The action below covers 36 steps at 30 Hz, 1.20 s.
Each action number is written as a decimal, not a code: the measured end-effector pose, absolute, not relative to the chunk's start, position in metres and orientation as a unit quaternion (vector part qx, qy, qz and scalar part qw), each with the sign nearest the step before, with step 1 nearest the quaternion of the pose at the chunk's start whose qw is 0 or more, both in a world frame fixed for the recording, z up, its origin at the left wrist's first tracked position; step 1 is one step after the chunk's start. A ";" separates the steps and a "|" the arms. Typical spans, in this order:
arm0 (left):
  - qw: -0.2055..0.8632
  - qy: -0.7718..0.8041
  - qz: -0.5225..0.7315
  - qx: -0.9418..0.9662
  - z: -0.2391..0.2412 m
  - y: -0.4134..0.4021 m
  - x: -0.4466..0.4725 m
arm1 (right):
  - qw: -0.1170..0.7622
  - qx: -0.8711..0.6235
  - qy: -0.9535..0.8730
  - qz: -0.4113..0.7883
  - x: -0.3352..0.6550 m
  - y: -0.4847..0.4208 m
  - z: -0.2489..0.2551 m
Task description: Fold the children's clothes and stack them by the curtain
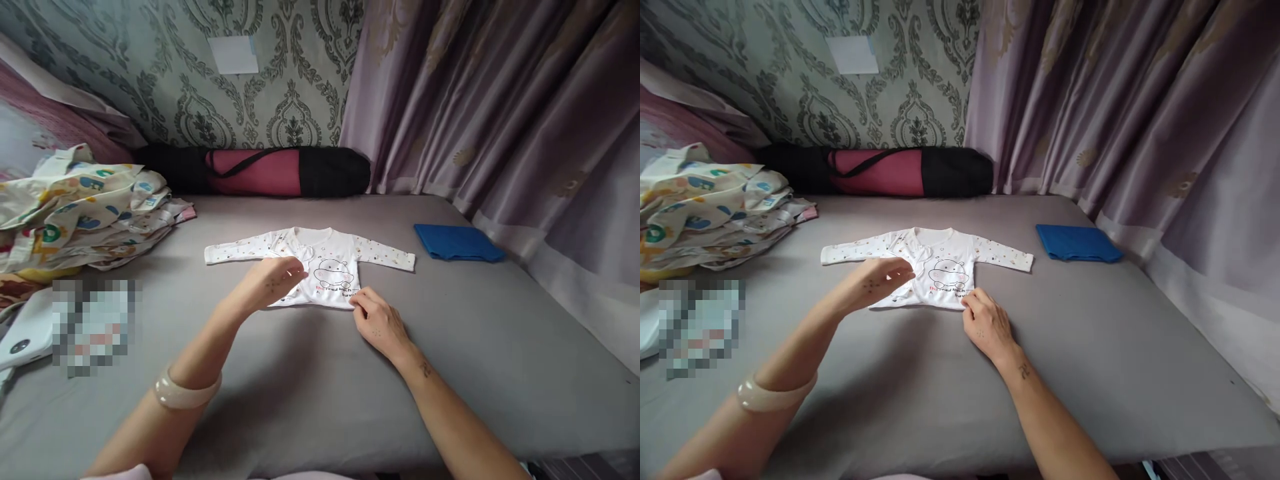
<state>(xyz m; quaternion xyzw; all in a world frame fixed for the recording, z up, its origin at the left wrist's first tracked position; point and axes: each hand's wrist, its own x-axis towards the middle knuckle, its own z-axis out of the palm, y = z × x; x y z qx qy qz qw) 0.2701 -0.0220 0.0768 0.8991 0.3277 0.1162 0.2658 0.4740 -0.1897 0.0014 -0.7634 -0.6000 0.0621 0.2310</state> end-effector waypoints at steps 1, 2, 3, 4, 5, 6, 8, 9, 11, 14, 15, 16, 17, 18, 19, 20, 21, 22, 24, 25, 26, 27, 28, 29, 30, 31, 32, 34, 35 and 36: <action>0.239 0.344 0.099 0.902 0.077 -0.019 0.277 | 0.232 -0.764 -0.599 0.064 0.474 -0.190 0.001; 0.214 0.375 0.094 0.897 0.076 -0.014 0.283 | 0.233 -0.764 -0.598 0.066 0.474 -0.190 0.001; 0.196 0.409 0.094 0.886 0.074 -0.008 0.288 | 0.234 -0.764 -0.597 0.068 0.474 -0.189 0.001; 0.185 0.443 0.096 0.872 0.071 -0.002 0.292 | 0.234 -0.764 -0.597 0.072 0.475 -0.189 0.001; 0.182 0.468 0.100 0.859 0.067 0.004 0.296 | 0.233 -0.763 -0.598 0.078 0.476 -0.189 0.002; 0.186 0.485 0.105 0.848 0.061 0.009 0.299 | 0.229 -0.762 -0.599 0.087 0.477 -0.189 0.004; 0.205 0.493 0.117 0.837 0.047 0.016 0.303 | 0.208 -0.762 -0.603 0.108 0.480 -0.188 0.011; 0.218 0.491 0.124 0.834 0.040 0.018 0.305 | 0.190 -0.763 -0.607 0.118 0.482 -0.186 0.016; 0.243 0.485 0.140 0.828 0.024 0.020 0.308 | 0.148 -0.762 -0.616 0.132 0.486 -0.180 0.030; 0.251 0.479 0.152 0.827 0.006 0.021 0.311 | 0.110 -0.753 -0.636 0.131 0.487 -0.158 0.052; 0.248 0.476 0.154 0.830 0.002 0.022 0.311 | 0.110 -0.747 -0.644 0.127 0.487 -0.147 0.058; 0.245 0.474 0.156 0.831 -0.001 0.023 0.312 | 0.116 -0.741 -0.650 0.124 0.486 -0.133 0.062; 0.244 0.473 0.159 0.831 -0.003 0.023 0.312 | 0.126 -0.735 -0.655 0.125 0.484 -0.119 0.064; 0.246 0.475 0.163 0.829 -0.004 0.023 0.312 | 0.137 -0.731 -0.656 0.129 0.483 -0.103 0.064; 0.248 0.477 0.168 0.826 -0.004 0.023 0.312 | 0.149 -0.728 -0.655 0.137 0.481 -0.086 0.063; 0.252 0.481 0.170 0.822 -0.004 0.023 0.312 | 0.158 -0.727 -0.653 0.144 0.479 -0.070 0.060; 0.256 0.483 0.172 0.820 -0.003 0.022 0.311 | 0.165 -0.726 -0.651 0.147 0.477 -0.055 0.056; 0.259 0.483 0.173 0.818 -0.002 0.021 0.311 | 0.169 -0.725 -0.652 0.147 0.475 -0.042 0.052; 0.268 0.482 0.174 0.816 0.000 0.020 0.310 | 0.165 -0.721 -0.656 0.146 0.472 -0.020 0.044; 0.274 0.480 0.176 0.815 0.000 0.020 0.310 | 0.157 -0.722 -0.658 0.148 0.471 -0.013 0.040; 0.282 0.477 0.179 0.813 0.001 0.020 0.310 | 0.146 -0.725 -0.656 0.151 0.470 -0.008 0.038; 0.288 0.473 0.182 0.813 0.001 0.020 0.310 | 0.132 -0.730 -0.652 0.155 0.469 -0.004 0.036; 0.290 0.469 0.183 0.814 0.001 0.020 0.310 | 0.117 -0.737 -0.646 0.160 0.467 -0.002 0.035; 0.286 0.463 0.186 0.818 0.001 0.020 0.310 | 0.102 -0.744 -0.640 0.164 0.466 -0.001 0.034; 0.277 0.456 0.187 0.825 0.001 0.020 0.310 | 0.088 -0.751 -0.633 0.167 0.465 0.000 0.034; 0.265 0.448 0.187 0.833 0.002 0.019 0.310 | 0.076 -0.757 -0.627 0.168 0.464 0.000 0.033; 0.253 0.438 0.185 0.842 0.002 0.018 0.310 | 0.068 -0.761 -0.623 0.168 0.464 0.001 0.032; 0.238 0.425 0.176 0.855 0.002 0.017 0.311 | 0.060 -0.765 -0.620 0.165 0.463 0.002 0.030; 0.235 0.424 0.170 0.858 0.002 0.016 0.311 | 0.060 -0.764 -0.622 0.163 0.464 0.003 0.029; 0.233 0.424 0.167 0.859 0.001 0.015 0.311 | 0.063 -0.760 -0.627 0.160 0.465 0.004 0.028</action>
